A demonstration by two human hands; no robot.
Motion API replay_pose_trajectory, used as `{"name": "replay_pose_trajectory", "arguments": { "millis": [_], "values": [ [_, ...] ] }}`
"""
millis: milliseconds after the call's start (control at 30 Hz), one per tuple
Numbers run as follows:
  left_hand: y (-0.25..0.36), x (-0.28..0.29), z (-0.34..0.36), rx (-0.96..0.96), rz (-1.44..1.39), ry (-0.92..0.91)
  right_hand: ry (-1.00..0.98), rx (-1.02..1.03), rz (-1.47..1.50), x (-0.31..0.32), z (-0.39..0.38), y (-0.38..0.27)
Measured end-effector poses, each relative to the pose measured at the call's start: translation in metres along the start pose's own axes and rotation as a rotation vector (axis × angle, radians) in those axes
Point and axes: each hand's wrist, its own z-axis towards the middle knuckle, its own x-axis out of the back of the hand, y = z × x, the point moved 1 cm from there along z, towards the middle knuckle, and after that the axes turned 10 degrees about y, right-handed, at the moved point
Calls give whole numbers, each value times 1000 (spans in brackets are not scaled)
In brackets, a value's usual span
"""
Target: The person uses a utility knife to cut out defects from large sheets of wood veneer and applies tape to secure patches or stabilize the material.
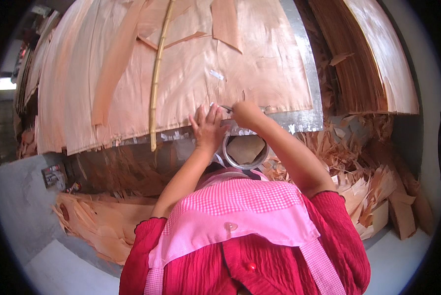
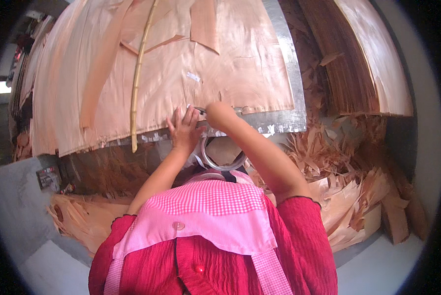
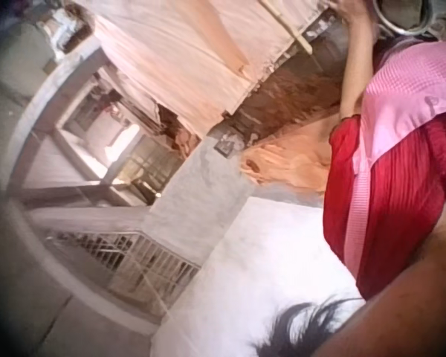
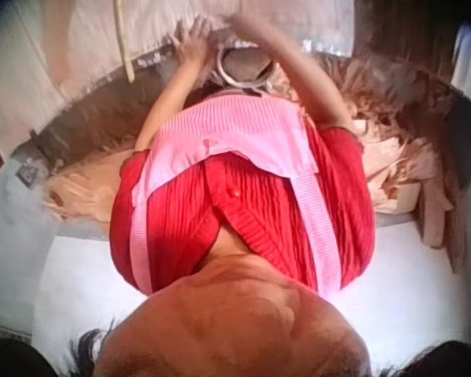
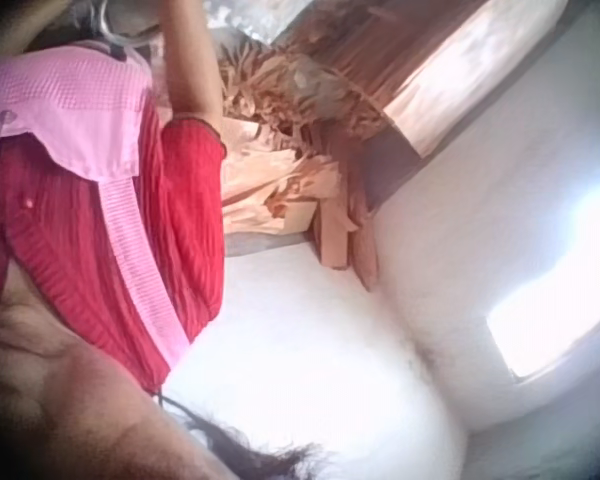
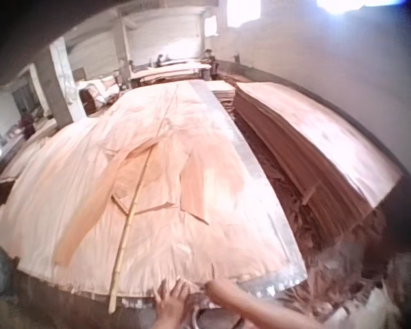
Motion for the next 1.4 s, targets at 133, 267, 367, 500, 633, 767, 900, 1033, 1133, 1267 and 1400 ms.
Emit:
{"name": "replay_pose_trajectory", "arguments": {
  "millis": [133, 267, 367, 500, 633, 767, 900, 1033, 1133, 1267, 1400],
  "values": [
    [-1, 3, 2, -12, 90, -99, 85, -193, 70, 3, -48, 40],
    [1, 6, 5, -58, 93, -96, 253, -169, -105, 20, -19, 69],
    [-1, 13, 17, -23, 52, -132, 235, -338, 88, 30, -49, 133],
    [24, 14, 37, -117, -425, -29, 99, -784, 907, 19, -145, 159],
    [76, -20, 110, -338, -230, 7, 221, -807, 1044, 38, -158, 146],
    [74, -57, 174, -332, -184, -92, 191, -679, 1031, 91, -128, 128],
    [81, -49, 183, -366, -629, -129, 61, -518, 897, 120, -84, 126],
    [102, 4, 170, -556, -892, -238, -224, -251, 639, 141, -43, 129],
    [77, -14, 181, 98, -1100, -843, -190, -52, 493, 147, -15, 140],
    [55, -26, 195, 280, -1116, -610, -164, -304, 571, 137, 28, 170],
    [57, -34, 214, 487, -1081, -526, -124, -397, 538, 138, 40, 189]
  ]
}}
